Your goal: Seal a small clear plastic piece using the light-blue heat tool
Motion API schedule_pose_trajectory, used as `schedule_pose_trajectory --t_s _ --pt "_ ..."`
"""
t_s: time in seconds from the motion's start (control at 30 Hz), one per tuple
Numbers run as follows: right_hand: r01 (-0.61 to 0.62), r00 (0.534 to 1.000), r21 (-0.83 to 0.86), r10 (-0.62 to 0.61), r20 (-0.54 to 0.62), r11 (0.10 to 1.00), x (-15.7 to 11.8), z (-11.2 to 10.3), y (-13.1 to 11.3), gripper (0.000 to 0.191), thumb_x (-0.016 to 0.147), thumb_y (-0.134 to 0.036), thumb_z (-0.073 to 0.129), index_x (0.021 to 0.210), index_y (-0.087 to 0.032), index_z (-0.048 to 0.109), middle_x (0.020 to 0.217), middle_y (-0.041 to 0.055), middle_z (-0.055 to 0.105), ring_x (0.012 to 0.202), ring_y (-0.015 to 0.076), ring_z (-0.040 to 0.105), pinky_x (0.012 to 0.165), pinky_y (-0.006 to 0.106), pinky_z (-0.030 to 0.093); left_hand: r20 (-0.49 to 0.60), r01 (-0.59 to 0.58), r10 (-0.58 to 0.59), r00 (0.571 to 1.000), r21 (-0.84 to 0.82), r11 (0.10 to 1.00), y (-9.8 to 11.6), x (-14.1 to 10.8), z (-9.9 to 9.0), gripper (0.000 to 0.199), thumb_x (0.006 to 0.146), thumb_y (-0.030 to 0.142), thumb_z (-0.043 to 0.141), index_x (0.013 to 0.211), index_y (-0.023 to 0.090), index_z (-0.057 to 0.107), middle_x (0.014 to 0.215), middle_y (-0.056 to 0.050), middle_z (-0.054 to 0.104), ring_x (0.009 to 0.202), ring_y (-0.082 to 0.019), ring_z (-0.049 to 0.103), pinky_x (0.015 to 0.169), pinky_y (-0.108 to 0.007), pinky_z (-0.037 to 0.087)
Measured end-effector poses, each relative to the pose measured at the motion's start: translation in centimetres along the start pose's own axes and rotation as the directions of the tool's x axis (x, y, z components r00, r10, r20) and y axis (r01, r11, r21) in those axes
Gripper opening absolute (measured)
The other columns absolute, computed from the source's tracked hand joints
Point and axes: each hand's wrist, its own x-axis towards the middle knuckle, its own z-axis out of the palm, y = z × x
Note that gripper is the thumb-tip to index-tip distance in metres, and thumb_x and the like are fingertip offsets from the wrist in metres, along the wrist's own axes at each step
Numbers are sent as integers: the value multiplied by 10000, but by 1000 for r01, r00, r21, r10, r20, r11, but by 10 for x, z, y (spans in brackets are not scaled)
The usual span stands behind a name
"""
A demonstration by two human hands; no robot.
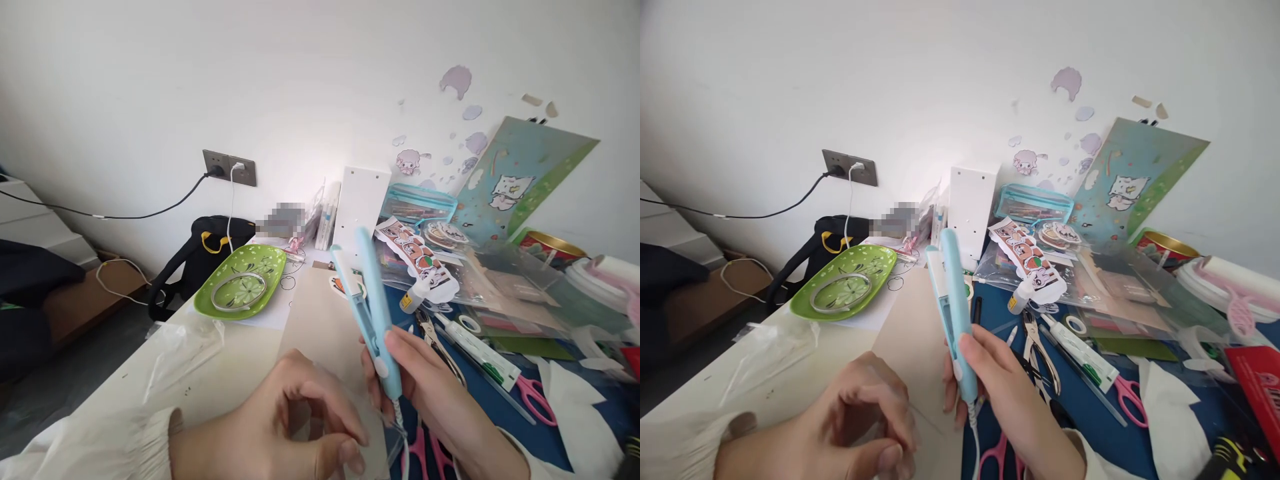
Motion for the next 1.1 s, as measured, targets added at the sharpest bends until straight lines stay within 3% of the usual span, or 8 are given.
schedule_pose_trajectory --t_s 0.07,0.13,0.3,0.77,0.93,1.1 --pt "-10 998 276 -6 57 961 -3 -3 1 418 905 -567 419 940 -179 570 748 -10 512 437 65 417 378 196 303 -35 -30 30 999 13 999 3 -1 1 267 767 431 677 751 168 715 651 -87 694 533 -135 632 504 -211 502" --pt "-1 996 367 -33 88 930 -4 -3 3 428 896 -572 444 978 -176 585 728 -27 481 392 26 299 379 193 198 -80 -69 71 994 33 997 4 -1 1 236 758 412 691 746 178 724 667 -82 688 571 -137 638 519 -200 495" --pt "18 986 326 -71 153 945 -6 3 1 437 831 -590 557 944 -170 596 675 -41 440 423 22 199 416 207 141 -84 -81 83 993 24 996 2 0 0 210 757 391 698 748 183 725 676 -65 669 581 -125 632 530 -187 486" --pt "-14 955 346 -89 281 938 -9 -1 3 387 805 -541 629 990 -205 585 722 -28 472 441 17 218 397 187 134 -80 -157 174 982 184 970 4 0 -1 238 800 409 648 778 185 725 664 -82 691 603 -149 639 549 -224 495" --pt "-48 957 453 -88 276 890 -9 0 4 432 789 -558 647 973 -168 625 678 -32 477 419 -5 206 384 158 120 -72 -171 183 980 148 974 1 0 -2 252 802 410 651 792 167 717 669 -70 682 589 -129 634 542 -199 488" --pt "-147 952 647 -70 297 748 -3 -7 7 579 870 -641 445 837 -104 659 459 -81 338 339 5 145 343 140 122 -71 -196 207 976 135 971 -1 0 -3 199 802 368 663 786 173 703 674 -50 662 596 -117 633 554 -186 482"
